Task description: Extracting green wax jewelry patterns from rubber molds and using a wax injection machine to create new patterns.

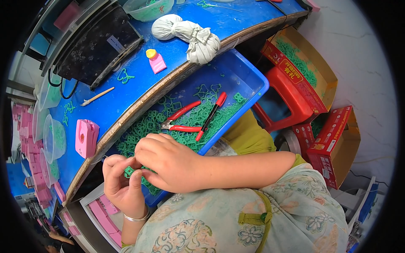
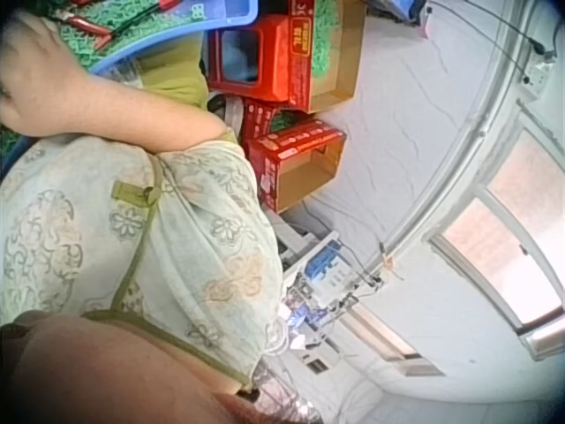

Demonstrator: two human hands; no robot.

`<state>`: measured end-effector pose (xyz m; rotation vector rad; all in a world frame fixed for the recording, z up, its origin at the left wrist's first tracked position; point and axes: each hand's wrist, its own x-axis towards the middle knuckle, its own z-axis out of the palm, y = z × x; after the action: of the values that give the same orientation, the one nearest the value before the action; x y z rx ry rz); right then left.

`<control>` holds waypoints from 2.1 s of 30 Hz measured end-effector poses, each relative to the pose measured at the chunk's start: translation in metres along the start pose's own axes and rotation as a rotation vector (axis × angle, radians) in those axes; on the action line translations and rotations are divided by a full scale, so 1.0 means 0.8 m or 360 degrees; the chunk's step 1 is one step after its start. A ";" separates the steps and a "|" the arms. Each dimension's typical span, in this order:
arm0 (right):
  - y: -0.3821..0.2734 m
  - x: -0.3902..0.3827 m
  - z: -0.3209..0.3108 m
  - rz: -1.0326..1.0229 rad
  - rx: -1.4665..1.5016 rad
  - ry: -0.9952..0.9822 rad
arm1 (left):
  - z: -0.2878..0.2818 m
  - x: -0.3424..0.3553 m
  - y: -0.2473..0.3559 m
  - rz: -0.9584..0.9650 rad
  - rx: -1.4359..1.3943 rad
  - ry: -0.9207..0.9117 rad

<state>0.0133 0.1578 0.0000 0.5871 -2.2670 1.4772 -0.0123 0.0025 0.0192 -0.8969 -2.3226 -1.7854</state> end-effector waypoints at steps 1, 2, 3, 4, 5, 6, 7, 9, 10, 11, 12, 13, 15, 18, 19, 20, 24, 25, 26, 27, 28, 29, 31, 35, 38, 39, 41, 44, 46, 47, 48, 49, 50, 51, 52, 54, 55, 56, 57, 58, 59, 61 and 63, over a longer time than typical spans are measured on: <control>0.000 0.001 0.000 0.0000 0.0001 -0.0001 | 0.000 0.001 0.000 0.0021 0.0024 -0.0013; 0.000 0.001 0.000 -0.0012 0.0013 0.0021 | 0.001 0.001 0.000 0.0021 0.0024 -0.0012; 0.001 0.002 0.000 -0.0023 0.0024 0.0044 | 0.002 0.002 0.000 0.0005 -0.0023 0.0045; 0.001 0.002 0.000 -0.0023 0.0025 0.0044 | 0.004 0.002 0.000 -0.0011 -0.0070 0.0101; 0.001 0.002 -0.001 -0.0012 0.0079 0.0083 | 0.005 0.001 0.001 -0.0012 -0.0069 0.0101; 0.000 0.003 -0.001 0.0000 0.0133 0.0124 | 0.005 0.001 0.001 -0.0071 -0.0143 0.0147; 0.000 0.003 -0.002 0.0000 0.0134 0.0124 | 0.005 0.000 0.002 -0.0130 -0.0216 0.0191; 0.000 0.003 -0.003 -0.0001 0.0152 0.0156 | 0.002 -0.002 0.000 -0.0100 -0.0171 0.0174; -0.001 0.002 -0.002 -0.0001 0.0152 0.0156 | 0.001 -0.003 0.000 -0.0069 -0.0127 0.0158; -0.001 0.002 -0.002 0.0001 0.0134 0.0143 | 0.001 -0.003 -0.002 -0.0069 -0.0128 0.0158; -0.001 0.001 -0.002 0.0003 0.0116 0.0131 | 0.001 -0.004 -0.003 -0.0041 -0.0102 0.0149; -0.001 0.001 -0.001 0.0002 0.0116 0.0131 | 0.001 -0.005 -0.004 -0.0012 -0.0075 0.0141; 0.000 0.000 0.000 0.0011 0.0144 0.0098 | 0.003 -0.005 -0.003 -0.0007 -0.0071 0.0146; 0.002 -0.002 0.002 0.0097 0.0222 0.0044 | 0.003 -0.004 -0.004 0.0020 -0.0010 0.0129; 0.002 -0.002 0.002 0.0097 0.0223 0.0044 | 0.002 -0.005 -0.004 0.0041 0.0048 0.0107; 0.003 -0.002 0.002 0.0141 0.0266 0.0005 | 0.001 -0.005 -0.004 0.0042 0.0049 0.0108; -0.002 0.001 0.001 0.0362 0.0467 -0.0140 | -0.004 -0.002 -0.003 0.0126 0.0225 0.0124; -0.001 0.002 0.000 0.0348 0.0455 -0.0141 | -0.005 0.003 -0.004 0.0208 0.0315 0.0152; 0.000 0.002 -0.002 0.0328 0.0392 -0.0089 | -0.016 0.010 -0.008 0.0330 0.0578 0.0188; 0.001 0.004 -0.005 0.0306 0.0327 -0.0035 | -0.024 0.023 -0.008 0.0435 0.0940 0.0314; 0.001 0.006 -0.011 0.0286 0.0313 -0.0042 | -0.030 0.041 -0.007 0.0528 0.1305 0.0451; -0.002 0.008 -0.020 0.0270 0.0218 -0.0013 | -0.037 0.058 -0.009 0.0416 0.1483 0.0479; -0.002 0.011 -0.036 0.0045 -0.0081 0.0162 | -0.058 0.083 -0.028 0.0259 0.1752 0.0382; 0.008 0.038 -0.090 -0.0251 -0.0665 0.0479 | -0.064 0.081 -0.045 0.0041 0.1279 0.0279; 0.029 0.079 -0.157 -0.0111 -0.1042 0.0870 | -0.065 0.047 -0.051 -0.0025 0.0594 0.0423; 0.041 0.093 -0.182 -0.0123 -0.1115 0.1019 | -0.068 0.033 -0.059 -0.0092 -0.0191 0.0357; 0.051 0.120 -0.223 0.0176 -0.1242 0.1083 | -0.069 0.016 -0.021 -0.0299 -0.0523 0.0554; 0.083 0.137 -0.286 0.0382 -0.1643 0.1051 | -0.080 0.005 0.004 -0.0629 -0.1479 0.0136; 0.093 0.150 -0.310 0.0564 -0.1652 0.0992 | -0.082 0.000 -0.006 -0.0729 -0.1727 0.0049; 0.096 0.152 -0.315 0.0758 -0.1645 0.0918 | -0.083 -0.002 -0.012 -0.0848 -0.1965 -0.0033; 0.098 0.149 -0.315 0.0754 -0.1641 0.0927 | -0.081 -0.005 -0.017 -0.0841 -0.1959 -0.0037; 0.096 0.150 -0.300 0.0565 -0.1660 0.1005 | -0.077 -0.008 -0.021 -0.0932 -0.1872 -0.0008; 0.087 0.153 -0.280 0.0369 -0.1664 0.1074 | -0.070 -0.012 -0.024 -0.1020 -0.1782 0.0035; 0.075 0.148 -0.255 0.0364 -0.1591 0.0903 | -0.061 -0.014 -0.027 -0.1036 -0.1725 0.0046; 0.060 0.147 -0.230 0.0376 -0.1547 0.0630 | -0.054 -0.017 -0.030 -0.1038 -0.1713 0.0086; 0.037 0.137 -0.191 0.0516 -0.1718 0.0254 | -0.039 -0.014 -0.025 -0.0787 -0.1673 0.0075; 0.037 0.133 -0.185 0.0518 -0.1698 0.0233 | -0.030 -0.007 -0.015 -0.0854 -0.1654 0.0076; 0.040 0.125 -0.181 0.0661 -0.1722 0.0157 | -0.021 0.001 -0.010 -0.0931 -0.1639 0.0077; 0.042 0.118 -0.177 0.0799 -0.1744 0.0076 | -0.015 0.003 -0.015 -0.0912 -0.1691 0.0089; 0.044 0.115 -0.183 0.0805 -0.1722 0.0052 | -0.009 0.006 -0.018 -0.0936 -0.1680 0.0110; 0.046 0.118 -0.189 0.0934 -0.1628 0.0002 | -0.009 0.005 -0.021 -0.0837 -0.1655 -0.0002; 0.047 0.107 -0.195 0.0898 -0.1326 0.0064 | -0.009 0.004 -0.023 -0.0758 -0.1469 -0.0092; 0.039 0.088 -0.184 0.0518 -0.0839 0.0237 | -0.010 -0.003 -0.039 -0.0813 -0.1239 -0.0085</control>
<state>-0.0509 0.2946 0.0687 -0.0483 -2.5642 0.9322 -0.0281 -0.0099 -0.0062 -0.3887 -1.9802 -3.0076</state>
